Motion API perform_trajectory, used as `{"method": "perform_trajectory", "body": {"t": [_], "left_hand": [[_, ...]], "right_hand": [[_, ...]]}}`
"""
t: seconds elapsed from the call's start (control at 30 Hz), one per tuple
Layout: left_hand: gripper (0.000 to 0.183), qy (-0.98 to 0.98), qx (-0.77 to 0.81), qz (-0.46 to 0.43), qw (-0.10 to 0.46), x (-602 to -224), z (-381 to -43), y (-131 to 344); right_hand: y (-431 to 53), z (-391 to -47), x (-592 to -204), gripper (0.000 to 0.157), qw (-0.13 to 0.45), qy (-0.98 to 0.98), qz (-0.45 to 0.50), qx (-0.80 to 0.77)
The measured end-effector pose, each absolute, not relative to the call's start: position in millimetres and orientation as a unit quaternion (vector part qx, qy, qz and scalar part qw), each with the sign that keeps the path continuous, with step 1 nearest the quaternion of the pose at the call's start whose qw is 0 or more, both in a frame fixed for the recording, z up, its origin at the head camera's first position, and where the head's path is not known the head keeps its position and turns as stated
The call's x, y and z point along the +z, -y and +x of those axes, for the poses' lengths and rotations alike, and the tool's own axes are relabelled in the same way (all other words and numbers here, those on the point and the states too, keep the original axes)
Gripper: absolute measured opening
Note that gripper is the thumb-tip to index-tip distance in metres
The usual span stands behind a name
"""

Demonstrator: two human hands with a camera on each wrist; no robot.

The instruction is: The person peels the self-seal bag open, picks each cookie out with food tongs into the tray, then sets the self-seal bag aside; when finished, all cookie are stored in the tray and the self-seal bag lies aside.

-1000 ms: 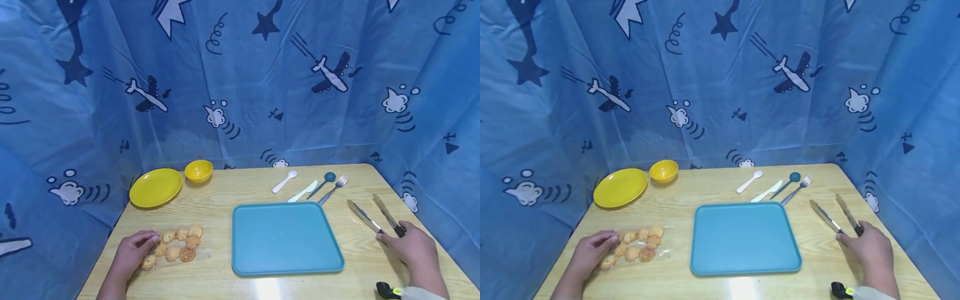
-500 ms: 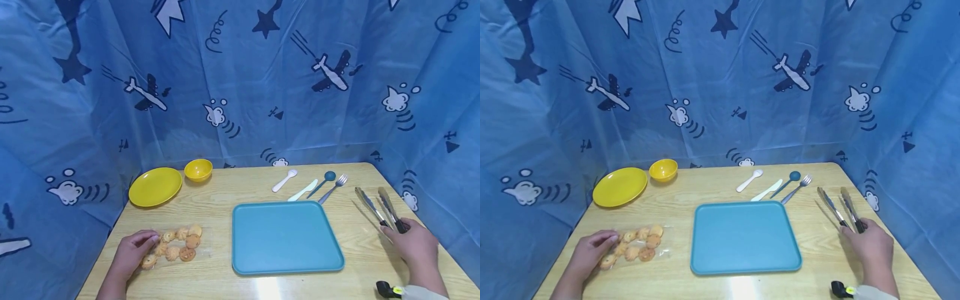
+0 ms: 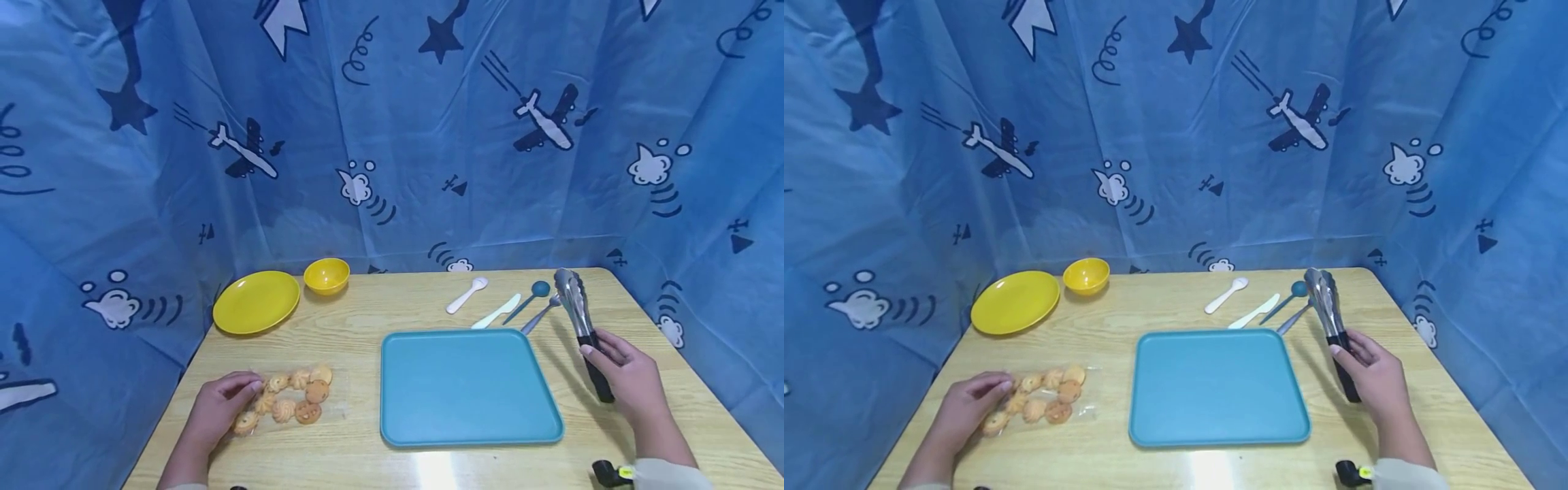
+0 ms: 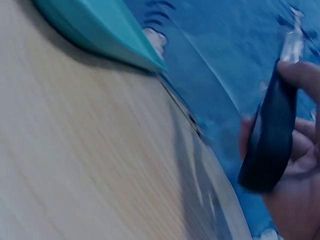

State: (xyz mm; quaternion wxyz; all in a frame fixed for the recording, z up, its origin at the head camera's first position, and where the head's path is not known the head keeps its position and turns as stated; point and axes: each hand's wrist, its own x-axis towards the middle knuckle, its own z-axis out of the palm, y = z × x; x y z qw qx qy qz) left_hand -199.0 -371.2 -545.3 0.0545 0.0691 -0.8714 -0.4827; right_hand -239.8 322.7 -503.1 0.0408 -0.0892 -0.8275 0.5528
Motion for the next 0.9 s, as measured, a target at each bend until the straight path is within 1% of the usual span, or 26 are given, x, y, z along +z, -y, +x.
{"method": "perform_trajectory", "body": {"t": [0.07, 0.17, 0.27, 0.4, 0.53, 0.63, 0.77, 0.9], "left_hand": [[0.03, 0.867, -0.49, 0.067, 0.056, -547, -199, 372], [0.031, 0.869, -0.488, 0.063, 0.059, -547, -199, 372], [0.032, 0.874, -0.477, 0.062, 0.06, -546, -199, 372], [0.033, 0.874, -0.477, 0.064, 0.06, -546, -199, 372], [0.033, 0.869, -0.487, 0.062, 0.06, -547, -199, 373], [0.032, 0.867, -0.491, 0.061, 0.057, -547, -199, 373], [0.034, 0.871, -0.484, 0.07, 0.052, -545, -199, 372], [0.033, 0.87, -0.484, 0.073, 0.053, -545, -200, 371]], "right_hand": [[-310, -241, -504, 0.08, 0.037, 0.802, -0.047, 0.594], [-290, -243, -505, 0.075, 0.043, 0.798, 0.0, 0.601], [-270, -244, -502, 0.07, 0.042, 0.844, 0.03, 0.534], [-239, -243, -494, 0.066, 0.027, 0.877, 0.086, 0.471], [-200, -240, -488, 0.06, 0.042, 0.903, 0.17, 0.393], [-170, -238, -483, 0.057, 0.042, 0.903, 0.243, 0.351], [-136, -236, -477, 0.05, 0.007, 0.902, 0.31, 0.3], [-109, -239, -474, 0.043, -0.002, 0.902, 0.364, 0.233]]}}
